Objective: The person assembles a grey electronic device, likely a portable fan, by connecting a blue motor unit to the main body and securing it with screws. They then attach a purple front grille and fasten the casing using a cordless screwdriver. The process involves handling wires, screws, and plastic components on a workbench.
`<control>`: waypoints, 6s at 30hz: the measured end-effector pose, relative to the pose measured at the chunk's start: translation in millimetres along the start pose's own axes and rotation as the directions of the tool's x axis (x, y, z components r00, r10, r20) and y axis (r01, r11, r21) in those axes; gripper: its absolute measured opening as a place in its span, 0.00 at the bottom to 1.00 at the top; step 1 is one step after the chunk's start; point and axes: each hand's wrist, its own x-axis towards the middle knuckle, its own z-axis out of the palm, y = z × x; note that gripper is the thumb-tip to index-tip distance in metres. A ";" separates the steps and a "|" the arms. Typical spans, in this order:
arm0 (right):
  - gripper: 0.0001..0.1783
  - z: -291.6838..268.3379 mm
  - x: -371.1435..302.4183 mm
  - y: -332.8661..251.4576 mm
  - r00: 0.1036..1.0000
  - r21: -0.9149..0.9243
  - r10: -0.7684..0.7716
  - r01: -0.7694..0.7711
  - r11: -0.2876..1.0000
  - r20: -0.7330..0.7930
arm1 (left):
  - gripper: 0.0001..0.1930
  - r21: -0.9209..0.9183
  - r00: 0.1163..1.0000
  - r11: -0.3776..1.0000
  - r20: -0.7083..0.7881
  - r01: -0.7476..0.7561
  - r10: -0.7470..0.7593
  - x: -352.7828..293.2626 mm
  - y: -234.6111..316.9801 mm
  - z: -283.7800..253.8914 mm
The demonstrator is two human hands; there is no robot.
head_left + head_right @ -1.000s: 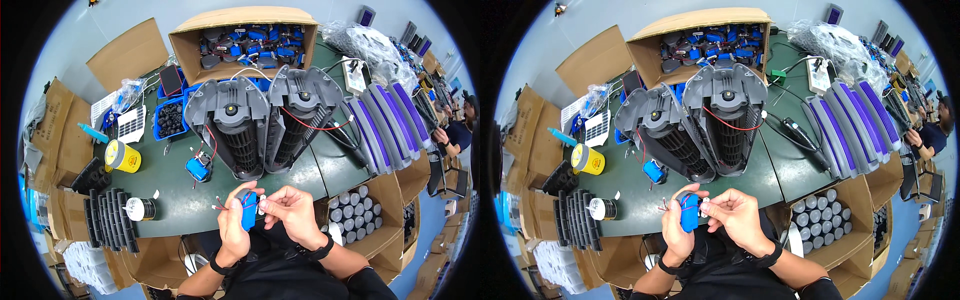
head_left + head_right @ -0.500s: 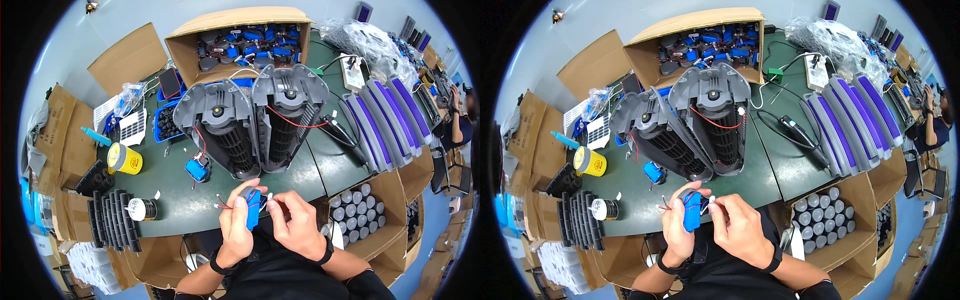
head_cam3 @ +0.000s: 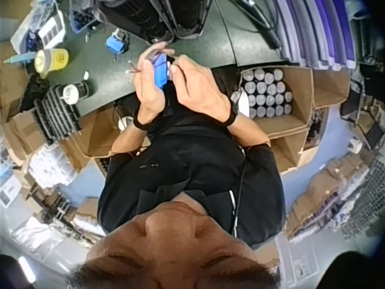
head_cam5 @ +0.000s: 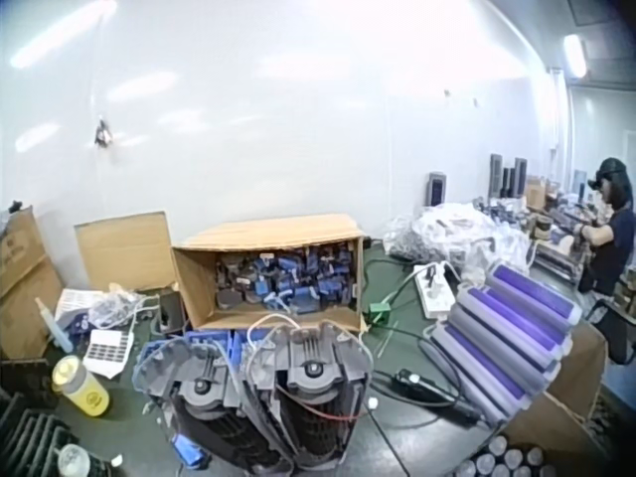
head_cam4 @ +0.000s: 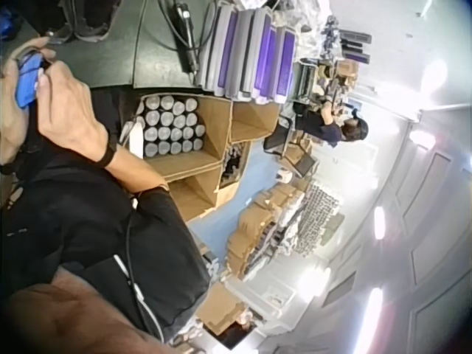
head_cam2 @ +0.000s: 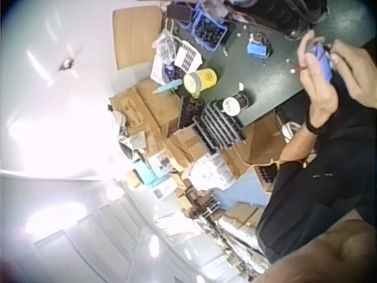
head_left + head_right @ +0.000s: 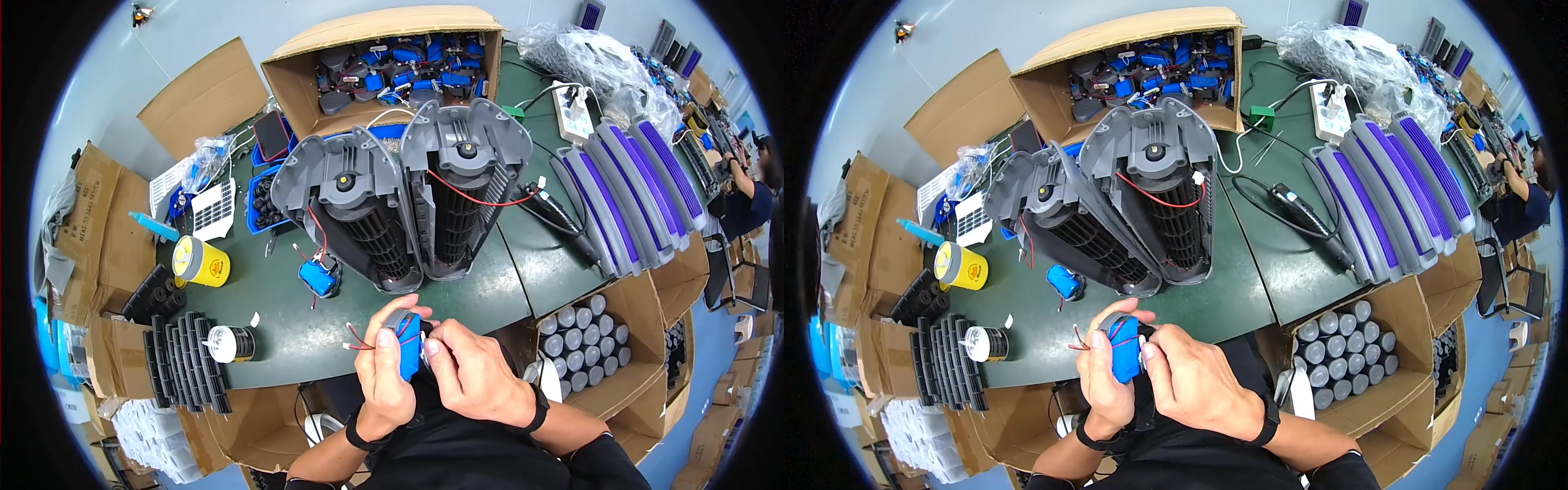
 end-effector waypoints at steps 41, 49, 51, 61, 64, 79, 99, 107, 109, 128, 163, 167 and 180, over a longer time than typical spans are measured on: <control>0.23 -50.8 13.1 5.0 0.963 0.201 0.157 -0.202 0.959 0.220 | 0.33 -0.209 0.950 0.935 0.193 0.286 -0.247 2.8 9.2 -6.0; 0.42 -52.8 52.4 39.8 0.805 -0.235 -0.285 0.186 0.954 -0.519 | 0.36 -0.188 0.872 0.856 0.194 0.482 -0.449 13.6 63.5 -16.2; 0.57 -41.6 60.8 40.5 0.831 -0.189 -0.301 0.239 0.952 -0.467 | 0.35 -0.111 0.869 0.873 0.215 0.475 -0.445 14.5 81.6 -24.8; 0.63 -32.2 99.3 51.5 0.930 0.176 -0.187 0.252 0.952 -0.318 | 0.36 0.264 0.926 0.934 0.352 -0.241 0.139 51.0 191.2 -16.0; 0.60 -30.3 100.2 52.4 0.937 0.166 -0.194 0.249 0.954 -0.289 | 0.32 0.476 0.859 0.741 0.433 -0.474 0.272 78.5 217.2 10.7; 0.58 -46.5 73.0 49.2 0.918 0.110 -0.233 0.280 0.954 -0.320 | 0.24 0.576 0.647 0.314 0.735 -0.755 0.206 143.2 188.3 57.7; 0.55 -53.3 60.8 48.6 0.937 0.162 -0.225 0.274 0.948 -0.266 | 0.24 0.585 0.594 0.133 0.803 -0.800 0.046 119.7 186.1 64.2; 0.54 -49.7 56.6 49.6 0.933 0.159 -0.242 0.290 0.944 -0.265 | 0.23 0.573 0.570 0.009 0.814 -0.820 0.110 112.2 182.7 64.8; 0.53 -50.3 56.9 50.3 0.929 0.142 -0.249 0.295 0.945 -0.274 | 0.23 0.563 0.574 0.122 0.814 -0.817 0.085 116.0 185.7 62.8; 0.52 -38.7 49.5 41.7 0.859 -0.034 -0.380 0.393 0.919 -0.344 | 0.31 0.445 0.465 0.168 0.878 -0.880 0.114 111.2 181.6 34.3; 0.66 -59.1 71.6 70.1 0.955 0.161 -0.294 0.295 0.942 -0.034 | 0.53 0.796 0.799 -0.093 0.584 -0.598 -0.144 100.2 195.6 80.0; 0.44 -97.5 96.6 69.7 0.926 0.524 -0.194 -0.004 0.851 0.323 | 0.36 0.579 0.596 0.183 0.801 -0.794 0.051 120.4 194.7 61.6; 0.64 -97.6 64.3 60.4 0.998 0.402 -0.057 0.068 0.913 -0.037 | 0.16 0.657 0.730 0.319 0.612 -0.683 0.305 136.9 154.8 102.1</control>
